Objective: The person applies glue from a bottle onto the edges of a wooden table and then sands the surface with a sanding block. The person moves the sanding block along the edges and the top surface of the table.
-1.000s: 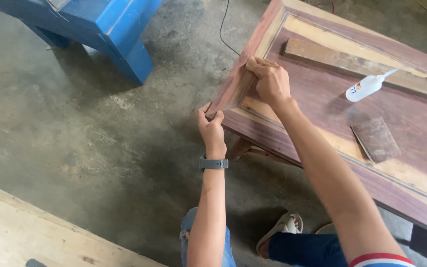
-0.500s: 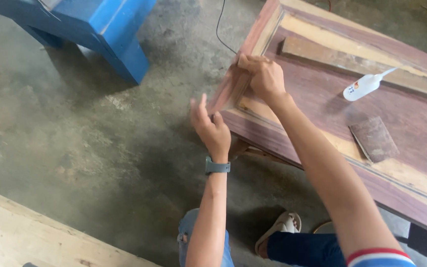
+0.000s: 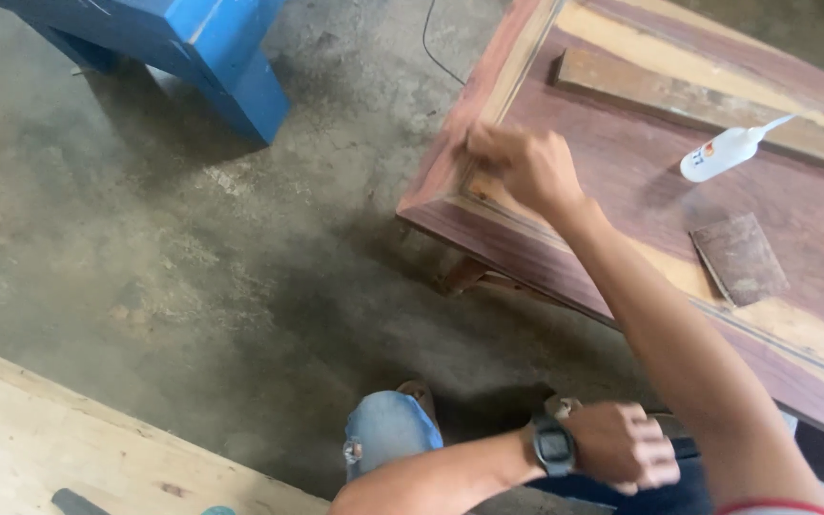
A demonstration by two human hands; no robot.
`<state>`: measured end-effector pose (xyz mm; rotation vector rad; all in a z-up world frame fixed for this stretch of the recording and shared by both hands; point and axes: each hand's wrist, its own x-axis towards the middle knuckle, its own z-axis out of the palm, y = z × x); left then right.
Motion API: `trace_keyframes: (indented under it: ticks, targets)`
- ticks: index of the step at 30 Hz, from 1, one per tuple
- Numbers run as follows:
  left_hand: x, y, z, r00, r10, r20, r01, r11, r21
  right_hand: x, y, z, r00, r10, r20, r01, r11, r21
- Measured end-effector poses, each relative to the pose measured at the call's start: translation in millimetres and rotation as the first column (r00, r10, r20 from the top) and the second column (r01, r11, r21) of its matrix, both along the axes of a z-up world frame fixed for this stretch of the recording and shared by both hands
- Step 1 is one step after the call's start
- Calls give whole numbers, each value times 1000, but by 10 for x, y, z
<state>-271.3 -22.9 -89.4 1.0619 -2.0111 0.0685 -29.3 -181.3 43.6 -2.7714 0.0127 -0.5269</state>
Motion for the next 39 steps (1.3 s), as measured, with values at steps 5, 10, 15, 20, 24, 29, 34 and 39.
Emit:
trace_keyframes:
  ticks: [5,10,15,20,24,29,34,39]
  targets:
    - [-433,100,-139,990,-79,-116,89,993,77,-225,3,-216,971,-224,-85,217,972,-87]
    - [-161,64,-81,998,6,-67,4,987,159,297,-524,-301,952,-296,-81,289,953,-90]
    - [-95,-11,-27,999,39,-30,-24,918,397,-201,-199,-372,973,-225,57,229,971,-73]
    - [-121,-21,-61,1000,18,17,-24,884,467,-43,-568,-369,921,-383,-67,369,916,-154]
    - [143,-39,-80,999,18,35,-35,811,585,-17,-536,-308,896,-430,-110,388,878,-280]
    - [32,-49,-195,998,39,-45,-8,843,537,-437,-367,-175,936,-341,-91,341,940,-12]
    - [94,-102,-60,1000,7,5,-9,778,628,-275,-712,-117,925,-241,293,248,969,16]
    - [184,-115,70,983,-43,178,-111,634,766,19,-1197,-341,859,-506,-80,512,854,93]
